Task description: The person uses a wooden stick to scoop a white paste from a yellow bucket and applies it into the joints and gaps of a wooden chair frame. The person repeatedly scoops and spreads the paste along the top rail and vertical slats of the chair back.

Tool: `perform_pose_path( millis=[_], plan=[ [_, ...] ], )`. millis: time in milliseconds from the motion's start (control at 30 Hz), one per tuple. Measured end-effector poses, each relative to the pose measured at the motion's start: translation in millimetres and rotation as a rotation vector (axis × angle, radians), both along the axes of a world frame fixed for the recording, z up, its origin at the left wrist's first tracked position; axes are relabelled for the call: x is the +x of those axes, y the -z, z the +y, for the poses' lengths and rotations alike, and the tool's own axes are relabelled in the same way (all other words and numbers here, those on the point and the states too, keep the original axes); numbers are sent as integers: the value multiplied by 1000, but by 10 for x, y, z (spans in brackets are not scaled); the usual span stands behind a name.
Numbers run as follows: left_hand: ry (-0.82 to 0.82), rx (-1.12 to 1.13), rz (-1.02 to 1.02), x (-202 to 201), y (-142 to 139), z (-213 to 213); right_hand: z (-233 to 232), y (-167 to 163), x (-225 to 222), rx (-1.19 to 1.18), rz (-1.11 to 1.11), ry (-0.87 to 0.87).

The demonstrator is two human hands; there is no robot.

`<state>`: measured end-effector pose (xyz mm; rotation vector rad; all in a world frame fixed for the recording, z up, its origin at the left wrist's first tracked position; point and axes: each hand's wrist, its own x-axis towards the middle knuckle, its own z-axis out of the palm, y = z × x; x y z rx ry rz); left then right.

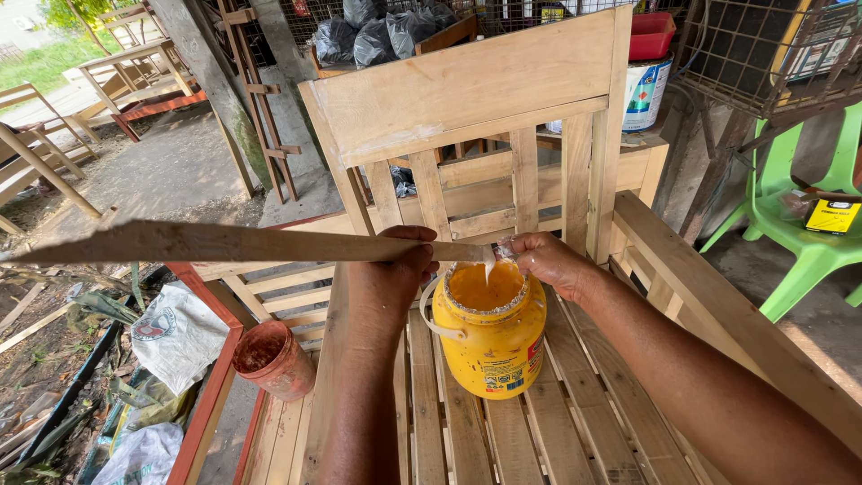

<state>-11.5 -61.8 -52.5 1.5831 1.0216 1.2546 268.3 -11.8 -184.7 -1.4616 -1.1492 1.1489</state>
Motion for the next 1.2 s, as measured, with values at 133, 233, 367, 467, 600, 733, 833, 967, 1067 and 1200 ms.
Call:
perform_pose_path(
  millis=[133,233,367,467,600,733,833,967,1067,1200],
  plan=[
    [3,84,-53,57,162,-47,1,13,8,23,-16,3],
    [-45,146,-30,126,264,-17,1,14,19,-1,-9,15],
    [-19,41,-168,129,363,24,0,5,37,14,-29,23],
    [-16,-68,-227,100,385,52,-26,-69,17,63,-177,80],
    [-83,-122,-156,71,402,68,-82,-229,-57,57,-343,130],
    [-104,-196,-194,57,447,102,-109,-330,-129,149,-434,89],
    [-99,-273,-292,41,503,131,-106,-319,-148,240,-481,75],
    [-82,-321,-361,29,563,173,-69,-256,-163,239,-437,78],
    [-80,-340,-394,29,583,195,-93,-227,-206,243,-461,62],
    [-91,-348,-423,16,588,210,-308,-251,-291,371,-825,28]
  ],
)
